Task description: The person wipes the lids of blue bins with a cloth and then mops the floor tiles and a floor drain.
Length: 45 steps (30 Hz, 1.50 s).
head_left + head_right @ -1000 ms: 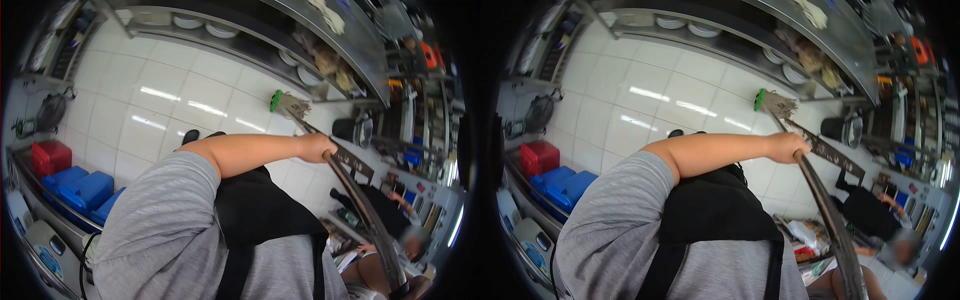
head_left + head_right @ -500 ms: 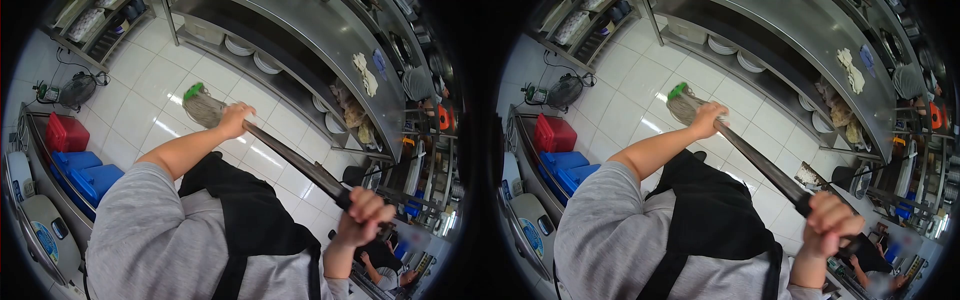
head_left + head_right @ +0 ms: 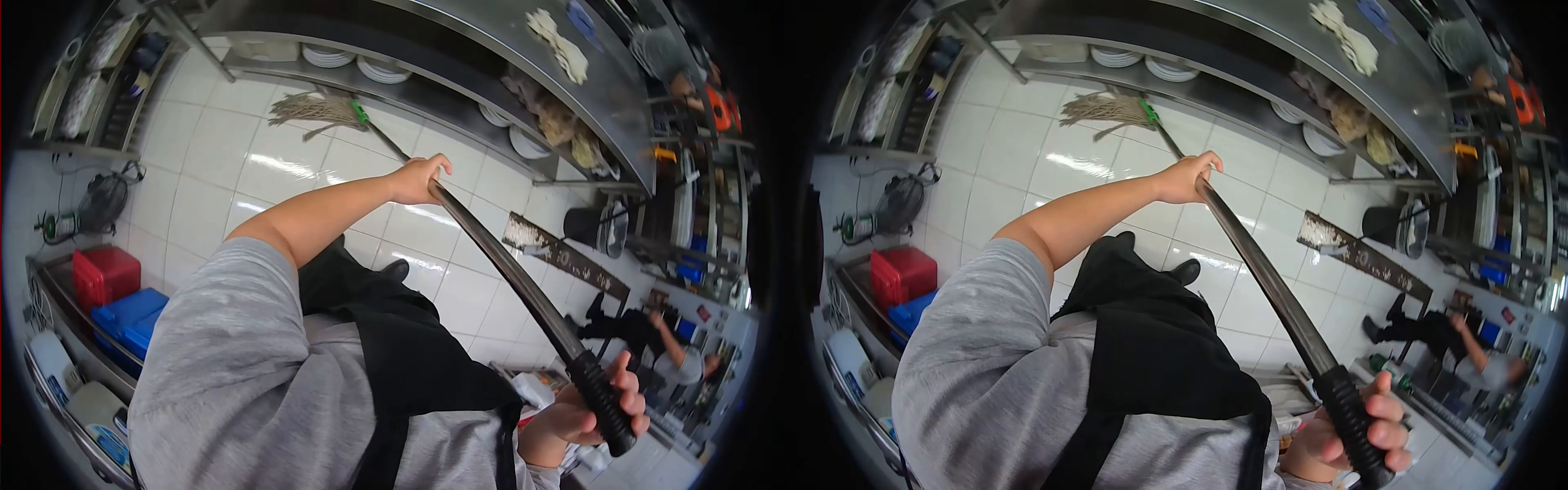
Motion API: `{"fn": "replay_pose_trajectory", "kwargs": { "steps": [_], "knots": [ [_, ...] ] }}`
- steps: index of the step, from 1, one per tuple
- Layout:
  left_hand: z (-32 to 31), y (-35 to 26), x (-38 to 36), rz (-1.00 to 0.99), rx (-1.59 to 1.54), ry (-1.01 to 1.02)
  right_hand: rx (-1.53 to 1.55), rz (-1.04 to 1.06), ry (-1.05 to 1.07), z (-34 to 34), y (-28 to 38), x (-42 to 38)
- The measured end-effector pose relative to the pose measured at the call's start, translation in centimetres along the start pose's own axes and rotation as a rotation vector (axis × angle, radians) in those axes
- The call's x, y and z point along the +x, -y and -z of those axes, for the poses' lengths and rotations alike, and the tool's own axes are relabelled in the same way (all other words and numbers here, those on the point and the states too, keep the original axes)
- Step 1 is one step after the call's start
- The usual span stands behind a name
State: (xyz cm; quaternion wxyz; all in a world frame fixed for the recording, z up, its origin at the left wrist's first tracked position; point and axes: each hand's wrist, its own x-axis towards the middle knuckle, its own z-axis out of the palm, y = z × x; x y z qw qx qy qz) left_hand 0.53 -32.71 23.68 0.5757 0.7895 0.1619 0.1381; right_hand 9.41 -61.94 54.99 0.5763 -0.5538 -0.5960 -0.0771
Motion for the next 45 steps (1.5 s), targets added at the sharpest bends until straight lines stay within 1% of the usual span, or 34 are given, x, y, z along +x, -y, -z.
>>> {"fn": "replay_pose_trajectory", "kwargs": {
  "steps": [1,2,3,4,5,6,9,10,12,13,14,16,17,18,20,22,23,24,25,26,27,28,29,31,32,34,37,38,40,42,43,44,45],
  "knots": [
    [-1.6,-0.5,1.6,-0.066,-0.032,0.053,-0.050,0.001,-0.030,1.1,0.4,-0.6],
    [-3.3,-1.1,3.4,-0.078,-0.041,0.081,-0.102,0.003,-0.059,2.1,0.7,-1.0],
    [-5.1,-1.8,5.2,-0.084,-0.019,0.206,-0.056,0.029,-0.044,3.3,0.4,-1.2],
    [-7.1,-2.6,7.0,-0.093,0.004,0.329,-0.086,0.034,-0.033,4.6,0.6,-1.6],
    [-9.5,-2.8,8.9,-0.126,-0.001,0.398,-0.158,0.018,-0.085,4.9,0.7,-1.9],
    [-12.0,-3.3,10.5,-0.142,-0.013,0.424,-0.230,0.000,-0.135,4.9,0.9,-2.2],
    [-18.8,-5.7,14.8,-0.163,0.073,0.726,-0.345,-0.061,-0.152,6.9,1.4,-3.1],
    [-21.0,-6.3,15.8,-0.179,0.062,0.748,-0.374,-0.069,-0.154,7.3,1.5,-3.4],
    [-25.4,-7.6,17.2,-0.282,0.165,0.876,-0.469,-0.135,-0.236,7.8,1.8,-4.1],
    [-27.4,-8.1,17.5,-0.263,0.179,0.927,-0.493,-0.139,-0.263,7.8,1.9,-4.5],
    [-29.2,-8.4,17.5,-0.276,0.175,0.944,-0.520,-0.160,-0.251,8.2,2.3,-5.1],
    [-32.7,-8.2,17.1,-0.400,0.030,0.863,-0.651,-0.166,-0.225,9.0,2.5,-5.7],
    [-34.7,-7.7,16.3,-0.513,-0.020,0.715,-0.662,-0.166,-0.234,9.3,2.8,-5.9],
    [-36.1,-7.8,15.3,-0.520,-0.018,0.721,-0.648,-0.162,-0.279,9.5,3.3,-6.0],
    [-37.9,-8.5,13.5,-0.521,-0.176,0.570,-0.630,-0.154,-0.325,9.7,4.3,-5.9],
    [-38.3,-9.6,12.5,-0.536,-0.191,0.595,-0.674,-0.131,-0.346,9.1,5.9,-5.2],
    [-37.3,-10.8,12.1,-0.540,-0.174,0.689,-0.695,-0.093,-0.381,8.2,6.5,-4.6],
    [-35.3,-12.6,11.6,-0.541,-0.157,0.782,-0.664,-0.055,-0.345,8.0,7.5,-3.8],
    [-33.0,-14.2,10.9,-0.512,-0.105,0.823,-0.608,0.097,-0.383,7.3,7.4,-2.5],
    [-31.0,-15.2,10.4,-0.511,-0.101,0.810,-0.549,0.249,-0.422,6.3,7.1,-1.3],
    [-29.1,-15.9,9.9,-0.505,-0.033,0.791,-0.484,0.218,-0.290,6.6,8.4,-1.4],
    [-27.2,-15.9,9.4,-0.496,0.034,0.768,-0.467,0.228,-0.286,5.8,8.8,-1.1],
    [-25.7,-15.2,9.1,-0.491,0.044,0.744,-0.385,0.222,-0.230,4.9,9.0,-0.6],
    [-22.7,-12.5,8.6,-0.506,0.052,0.587,-0.227,0.189,-0.083,3.0,9.4,-0.4],
    [-21.3,-10.5,8.3,-0.498,0.064,0.561,-0.126,0.241,-0.173,0.4,8.5,0.1],
    [-18.2,-6.5,7.4,-0.501,0.023,0.394,-0.117,0.065,-0.065,-1.5,9.3,-0.6],
    [-11.7,-3.1,4.2,-0.434,0.064,0.275,0.067,0.011,0.039,-4.9,9.4,0.3],
    [-9.5,-2.4,2.7,-0.425,0.073,0.254,0.111,-0.004,0.065,-5.9,9.5,0.6],
    [-5.3,-1.7,-0.9,-0.327,0.101,0.191,0.189,0.006,0.052,-7.7,9.6,1.1],
    [-1.6,-0.9,-4.6,-0.335,0.127,0.146,0.396,0.036,0.154,-8.6,9.7,1.9],
    [0.0,-0.8,-6.5,-0.325,0.139,0.062,0.416,0.019,0.187,-8.9,10.2,2.5],
    [1.5,-0.8,-8.5,-0.315,0.150,-0.019,0.499,0.022,0.201,-9.4,10.2,3.0],
    [3.0,-0.5,-10.4,-0.271,0.173,-0.065,0.538,-0.002,0.239,-9.7,10.2,3.3]
  ]
}}
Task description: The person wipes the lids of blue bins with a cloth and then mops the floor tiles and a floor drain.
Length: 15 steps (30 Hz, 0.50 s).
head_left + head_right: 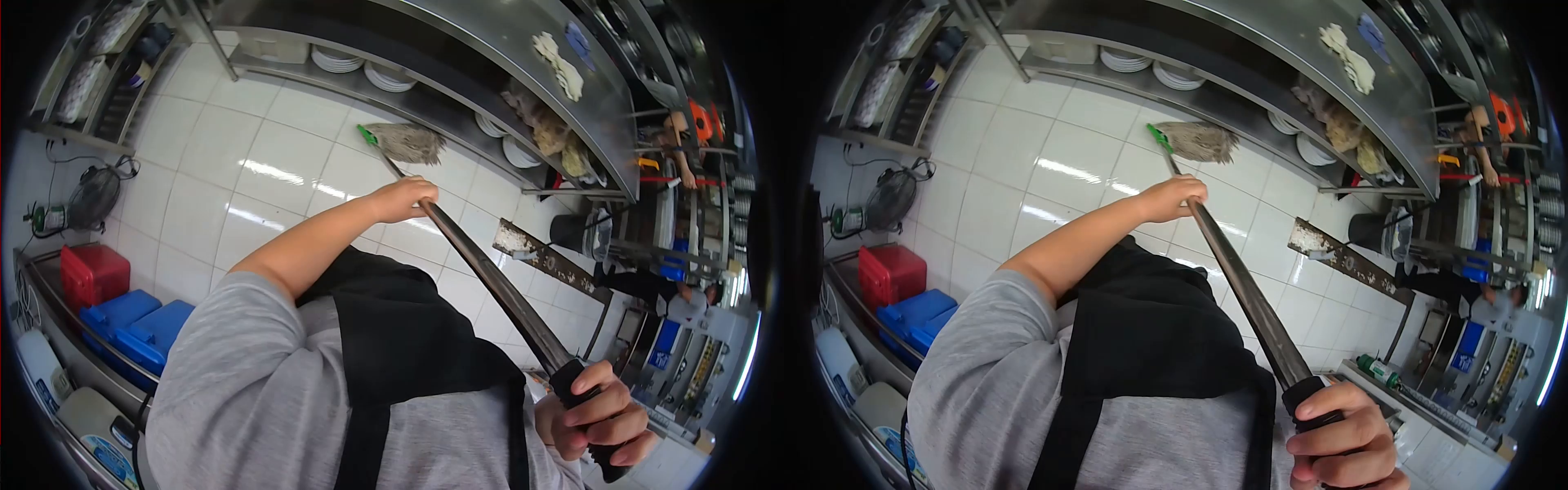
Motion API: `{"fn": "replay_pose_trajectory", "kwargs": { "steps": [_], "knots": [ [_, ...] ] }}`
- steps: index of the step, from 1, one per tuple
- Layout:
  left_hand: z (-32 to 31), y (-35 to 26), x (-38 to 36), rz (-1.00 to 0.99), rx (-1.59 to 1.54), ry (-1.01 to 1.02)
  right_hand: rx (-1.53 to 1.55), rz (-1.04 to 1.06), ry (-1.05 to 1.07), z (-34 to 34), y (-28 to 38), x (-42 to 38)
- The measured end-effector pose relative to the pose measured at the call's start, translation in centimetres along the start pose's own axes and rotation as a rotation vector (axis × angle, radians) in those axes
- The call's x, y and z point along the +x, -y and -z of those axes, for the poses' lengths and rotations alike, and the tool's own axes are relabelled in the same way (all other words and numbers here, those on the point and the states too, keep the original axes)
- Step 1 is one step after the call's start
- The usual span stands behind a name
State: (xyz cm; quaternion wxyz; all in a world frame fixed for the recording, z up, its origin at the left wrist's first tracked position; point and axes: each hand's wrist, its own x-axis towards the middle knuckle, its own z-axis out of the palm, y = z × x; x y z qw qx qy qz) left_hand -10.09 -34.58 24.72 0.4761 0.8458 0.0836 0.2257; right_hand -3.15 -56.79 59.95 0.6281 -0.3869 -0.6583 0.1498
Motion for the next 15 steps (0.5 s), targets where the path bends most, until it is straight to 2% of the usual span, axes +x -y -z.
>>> {"fn": "replay_pose_trajectory", "kwargs": {
  "steps": [4,5,7,10,13,15],
  "knots": [
    [5.4,0.0,-7.0,0.117,0.066,-0.155,0.151,-0.017,0.064,-2.4,-2.0,0.3],
    [6.3,0.1,-8.7,0.176,0.081,-0.199,0.217,-0.053,0.231,-1.7,-2.5,0.9],
    [7.6,-0.1,-11.6,0.245,0.096,-0.243,0.376,-0.133,0.196,-2.4,-3.6,0.3],
    [9.0,-0.8,-14.3,0.372,0.155,-0.273,0.364,-0.215,0.146,-3.2,-4.4,-0.5],
    [8.4,-0.2,-15.0,0.420,0.130,-0.230,0.298,-0.393,0.047,-3.6,-4.0,-0.3],
    [7.3,0.7,-14.1,0.416,0.069,-0.184,0.234,-0.424,0.033,-2.9,-4.0,-0.3]
  ]
}}
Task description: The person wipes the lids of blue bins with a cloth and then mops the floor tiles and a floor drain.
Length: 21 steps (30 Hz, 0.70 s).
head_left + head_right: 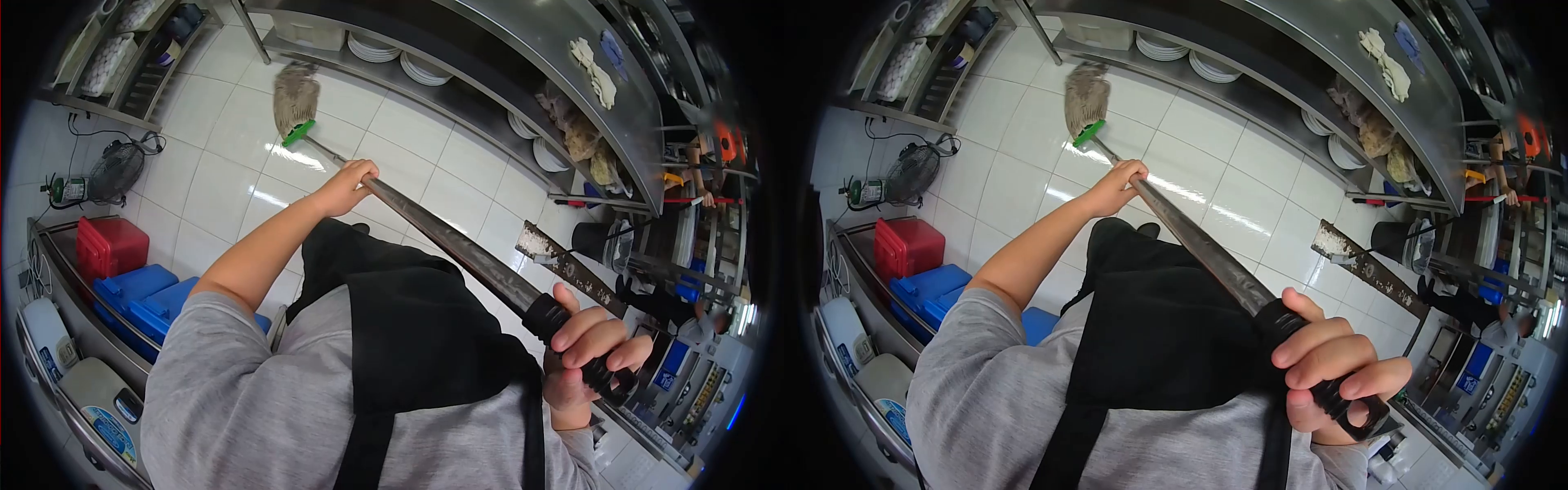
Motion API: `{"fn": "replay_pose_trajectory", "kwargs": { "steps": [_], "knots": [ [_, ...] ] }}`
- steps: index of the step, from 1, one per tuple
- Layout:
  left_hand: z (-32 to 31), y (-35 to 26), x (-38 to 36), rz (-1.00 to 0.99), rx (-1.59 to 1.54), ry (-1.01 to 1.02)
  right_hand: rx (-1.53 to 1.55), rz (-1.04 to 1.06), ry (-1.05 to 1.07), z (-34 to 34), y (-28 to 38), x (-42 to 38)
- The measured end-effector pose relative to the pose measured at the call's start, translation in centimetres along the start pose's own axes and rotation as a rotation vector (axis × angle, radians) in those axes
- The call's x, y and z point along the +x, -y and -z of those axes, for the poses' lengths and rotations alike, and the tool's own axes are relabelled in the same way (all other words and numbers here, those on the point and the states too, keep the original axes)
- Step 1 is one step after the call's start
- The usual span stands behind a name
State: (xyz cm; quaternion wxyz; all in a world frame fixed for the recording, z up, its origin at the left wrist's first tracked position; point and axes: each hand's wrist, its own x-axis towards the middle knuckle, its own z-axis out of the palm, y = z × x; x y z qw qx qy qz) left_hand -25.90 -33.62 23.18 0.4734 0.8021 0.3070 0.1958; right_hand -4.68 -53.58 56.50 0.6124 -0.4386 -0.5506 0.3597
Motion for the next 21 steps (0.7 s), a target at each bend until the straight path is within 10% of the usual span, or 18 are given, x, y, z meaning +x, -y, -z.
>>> {"fn": "replay_pose_trajectory", "kwargs": {
  "steps": [11,21],
  "knots": [
    [-14.4,-6.5,12.9,-0.081,-0.080,0.170,-0.131,0.110,-0.254,14.5,1.0,-4.0],
    [-41.6,-20.0,26.2,-0.307,-0.215,0.437,-0.472,0.172,-0.812,29.2,6.1,-15.4]
  ]
}}
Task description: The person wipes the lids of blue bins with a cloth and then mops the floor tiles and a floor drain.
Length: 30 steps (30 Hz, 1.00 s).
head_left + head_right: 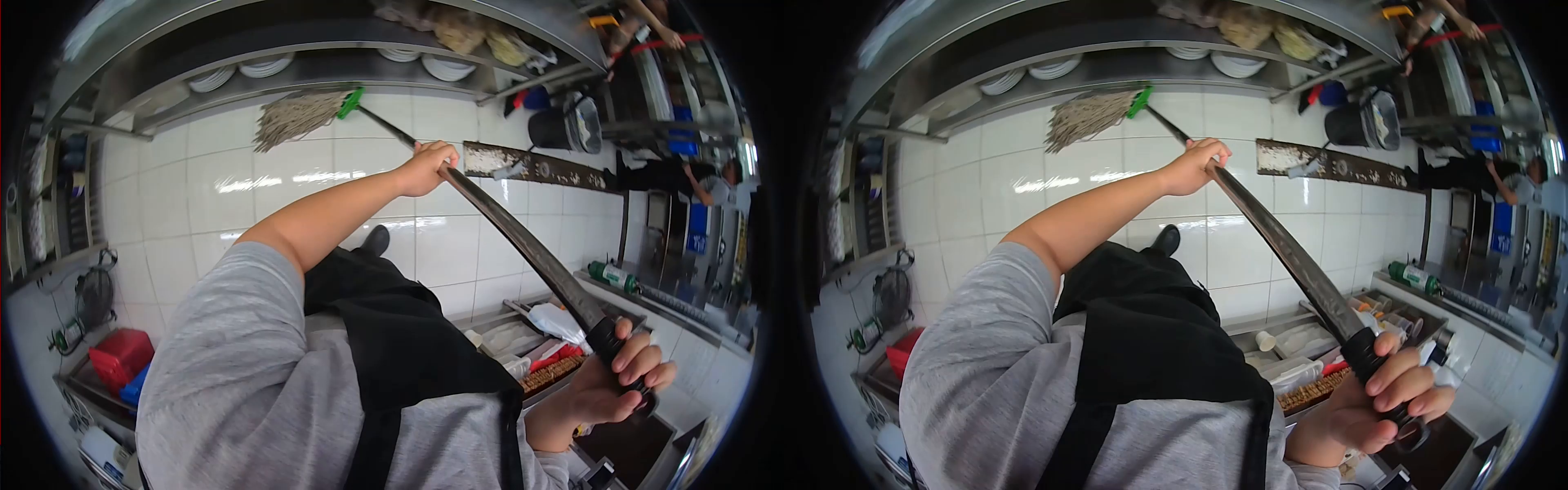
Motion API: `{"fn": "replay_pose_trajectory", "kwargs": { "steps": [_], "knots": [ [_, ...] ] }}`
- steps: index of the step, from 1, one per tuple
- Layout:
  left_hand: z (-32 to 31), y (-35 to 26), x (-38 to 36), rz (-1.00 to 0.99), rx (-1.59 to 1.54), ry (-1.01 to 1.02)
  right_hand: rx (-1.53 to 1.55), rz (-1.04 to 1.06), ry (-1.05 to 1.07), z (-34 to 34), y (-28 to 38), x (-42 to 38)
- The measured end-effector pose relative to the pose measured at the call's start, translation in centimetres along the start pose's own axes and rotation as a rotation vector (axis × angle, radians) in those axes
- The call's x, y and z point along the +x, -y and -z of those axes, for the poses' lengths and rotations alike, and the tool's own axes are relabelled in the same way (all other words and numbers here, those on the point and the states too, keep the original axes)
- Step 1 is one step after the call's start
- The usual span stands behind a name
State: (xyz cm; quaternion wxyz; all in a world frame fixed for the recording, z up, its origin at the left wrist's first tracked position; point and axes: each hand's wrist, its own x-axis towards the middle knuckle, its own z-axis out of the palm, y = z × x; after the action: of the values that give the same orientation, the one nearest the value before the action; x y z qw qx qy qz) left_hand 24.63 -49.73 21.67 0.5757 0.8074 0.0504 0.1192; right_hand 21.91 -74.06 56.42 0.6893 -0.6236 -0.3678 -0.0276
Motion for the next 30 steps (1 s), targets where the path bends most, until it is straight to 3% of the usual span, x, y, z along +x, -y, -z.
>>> {"fn": "replay_pose_trajectory", "kwargs": {
  "steps": [5,7,13,18,26,30],
  "knots": [
    [-12.1,-0.1,10.3,-0.159,-0.016,0.096,-0.329,0.025,-0.113,4.4,-1.9,-1.1],
    [-16.5,0.9,13.1,-0.108,-0.161,0.148,-0.400,0.015,-0.052,6.2,-2.9,-1.6],
    [-21.5,1.6,15.7,-0.257,0.060,0.358,-0.501,-0.012,0.319,8.3,-4.2,-1.4],
    [-17.6,1.7,14.1,-0.245,0.145,0.418,-0.452,0.014,0.175,6.8,-3.6,-2.2],
    [-3.6,2.1,7.3,-0.118,0.218,0.333,-0.297,0.059,0.360,-2.2,-0.7,-3.2],
    [3.4,0.5,0.8,-0.020,0.250,0.294,-0.198,0.047,0.230,-7.5,1.7,-4.1]
  ]
}}
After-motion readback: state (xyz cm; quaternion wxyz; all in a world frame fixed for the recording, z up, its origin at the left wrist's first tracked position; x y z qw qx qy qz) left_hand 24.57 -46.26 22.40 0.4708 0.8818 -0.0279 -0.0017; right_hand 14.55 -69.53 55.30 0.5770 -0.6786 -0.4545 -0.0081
